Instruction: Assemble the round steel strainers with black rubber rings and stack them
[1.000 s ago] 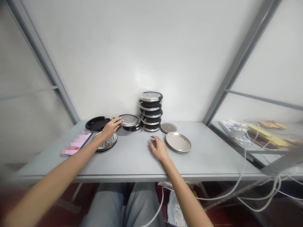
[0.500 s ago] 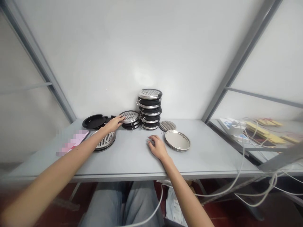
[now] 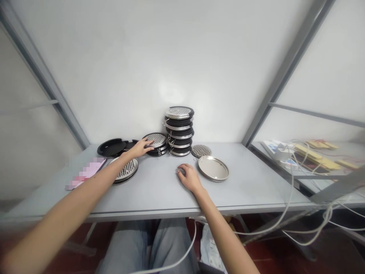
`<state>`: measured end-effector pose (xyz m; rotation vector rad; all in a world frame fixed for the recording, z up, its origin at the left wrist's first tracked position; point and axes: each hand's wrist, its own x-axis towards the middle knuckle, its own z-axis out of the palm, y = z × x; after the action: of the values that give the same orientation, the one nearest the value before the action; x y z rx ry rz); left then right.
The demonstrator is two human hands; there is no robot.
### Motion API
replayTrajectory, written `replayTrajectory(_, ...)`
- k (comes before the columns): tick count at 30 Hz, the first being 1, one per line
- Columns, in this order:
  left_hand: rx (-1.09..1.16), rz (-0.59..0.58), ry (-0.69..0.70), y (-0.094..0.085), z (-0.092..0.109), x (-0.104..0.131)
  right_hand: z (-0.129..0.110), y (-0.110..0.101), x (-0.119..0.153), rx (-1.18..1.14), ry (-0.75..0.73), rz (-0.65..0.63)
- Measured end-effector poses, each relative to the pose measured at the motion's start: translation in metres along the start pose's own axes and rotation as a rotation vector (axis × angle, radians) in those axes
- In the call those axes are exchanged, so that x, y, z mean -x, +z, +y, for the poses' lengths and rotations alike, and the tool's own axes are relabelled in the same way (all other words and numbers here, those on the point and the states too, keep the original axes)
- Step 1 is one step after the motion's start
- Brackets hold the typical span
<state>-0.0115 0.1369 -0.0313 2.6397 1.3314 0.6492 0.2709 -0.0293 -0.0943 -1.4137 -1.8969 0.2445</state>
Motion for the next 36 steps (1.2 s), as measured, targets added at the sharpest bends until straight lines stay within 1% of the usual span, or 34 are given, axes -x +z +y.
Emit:
replayTrajectory(4,0.019,-0.020,0.046,-0.005,-0.004,0.003,-0.001,-0.001,0.000,0.014,-0.008,-0.012)
replayTrajectory(8,0.041,-0.013,0.085,-0.005,-0.002,0.002,-0.002,-0.002,0.000,0.023,-0.015,-0.020)
replayTrajectory(12,0.031,-0.017,0.071,-0.004,0.001,-0.001,-0.003,-0.003,0.000,0.031,-0.008,-0.030)
replayTrajectory(18,0.007,-0.032,0.060,-0.008,0.006,-0.007,-0.003,-0.002,0.000,0.035,-0.006,-0.034)
replayTrajectory(22,0.011,-0.034,0.048,-0.010,0.007,-0.005,-0.002,-0.002,0.000,0.018,-0.010,-0.033)
replayTrajectory(24,0.019,-0.023,0.017,-0.013,0.008,0.000,-0.002,-0.002,0.000,0.007,-0.008,-0.034)
replayTrajectory(26,0.032,0.032,-0.033,-0.018,0.011,0.007,-0.002,-0.002,0.000,0.000,-0.004,-0.034)
replayTrajectory(29,0.041,0.180,-0.075,-0.028,0.021,0.028,-0.001,-0.002,0.000,-0.005,-0.002,-0.033)
replayTrajectory(30,0.044,0.221,-0.063,-0.030,0.027,0.039,-0.001,-0.002,0.000,-0.005,-0.004,-0.033)
replayTrajectory(32,0.067,0.266,0.008,-0.031,0.042,0.064,0.000,-0.002,0.000,0.000,-0.012,-0.033)
replayTrajectory(33,0.093,0.266,0.049,-0.029,0.051,0.077,0.001,-0.001,0.000,0.005,-0.016,-0.032)
replayTrajectory(36,0.180,0.163,0.159,-0.015,0.076,0.113,0.002,0.000,0.000,0.022,-0.030,-0.030)
